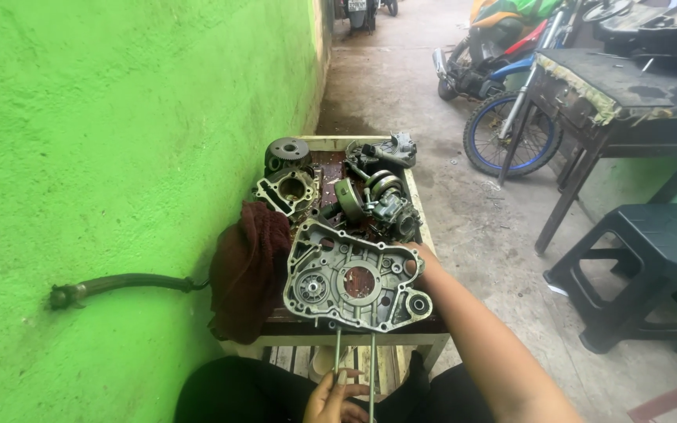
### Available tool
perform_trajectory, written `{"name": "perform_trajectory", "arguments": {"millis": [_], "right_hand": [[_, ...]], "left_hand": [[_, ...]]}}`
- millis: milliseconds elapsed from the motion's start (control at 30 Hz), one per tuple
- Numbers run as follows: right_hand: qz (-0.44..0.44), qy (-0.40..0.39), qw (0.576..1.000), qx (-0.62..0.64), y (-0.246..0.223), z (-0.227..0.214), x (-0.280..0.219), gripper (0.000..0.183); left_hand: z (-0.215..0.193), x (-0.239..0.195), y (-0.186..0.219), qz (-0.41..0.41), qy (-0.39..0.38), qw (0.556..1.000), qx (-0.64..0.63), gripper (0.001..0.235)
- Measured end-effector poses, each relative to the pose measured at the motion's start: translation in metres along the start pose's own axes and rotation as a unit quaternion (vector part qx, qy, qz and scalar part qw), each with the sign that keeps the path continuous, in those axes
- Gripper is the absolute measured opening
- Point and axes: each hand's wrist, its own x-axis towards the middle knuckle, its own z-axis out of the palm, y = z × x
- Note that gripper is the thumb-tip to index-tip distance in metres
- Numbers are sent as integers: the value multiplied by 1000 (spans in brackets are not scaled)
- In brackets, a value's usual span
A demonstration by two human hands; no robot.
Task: Cleaning and inspecting motorcycle engine components using a cloth and a thin metal rod
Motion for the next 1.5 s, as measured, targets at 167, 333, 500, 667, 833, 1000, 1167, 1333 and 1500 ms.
{"name": "perform_trajectory", "arguments": {"millis": [167, 333, 500, 667, 833, 1000, 1167, 1333, 1500], "right_hand": [[-69, 13, 986, -149, 18, -3, 12, 20], [30, 32, 997, -61, 3, -47, -16, 19], [47, 227, 955, 184, 6, -65, -63, 39], [-74, 205, 886, 409, -10, -10, -104, 31], [-99, 203, 855, 467, -32, 19, -111, 32], [-77, 145, 839, 519, -30, 16, -125, 33], [-30, 134, 860, 492, -5, 15, -148, 34], [-15, 158, 848, 506, 13, 3, -177, 34], [11, 163, 850, 500, 22, -12, -200, 41]], "left_hand": [[-55, 93, -119, 120, -135, 981, -76, 41], [-45, 88, -133, 161, -127, 976, -71, 35], [-36, 95, -137, 245, -302, 914, -112, 45], [-22, 75, -136, 115, -321, 918, -202, 48], [-49, 86, -173, 86, -334, 917, -199, 51], [-76, 77, -183, 101, -383, 906, -149, 51], [-70, 98, -254, 76, -128, 985, -84, 33], [-54, 20, -137, -39, -282, 950, -128, 43], [-18, -15, -69, -13, -222, 972, -78, 67]]}}
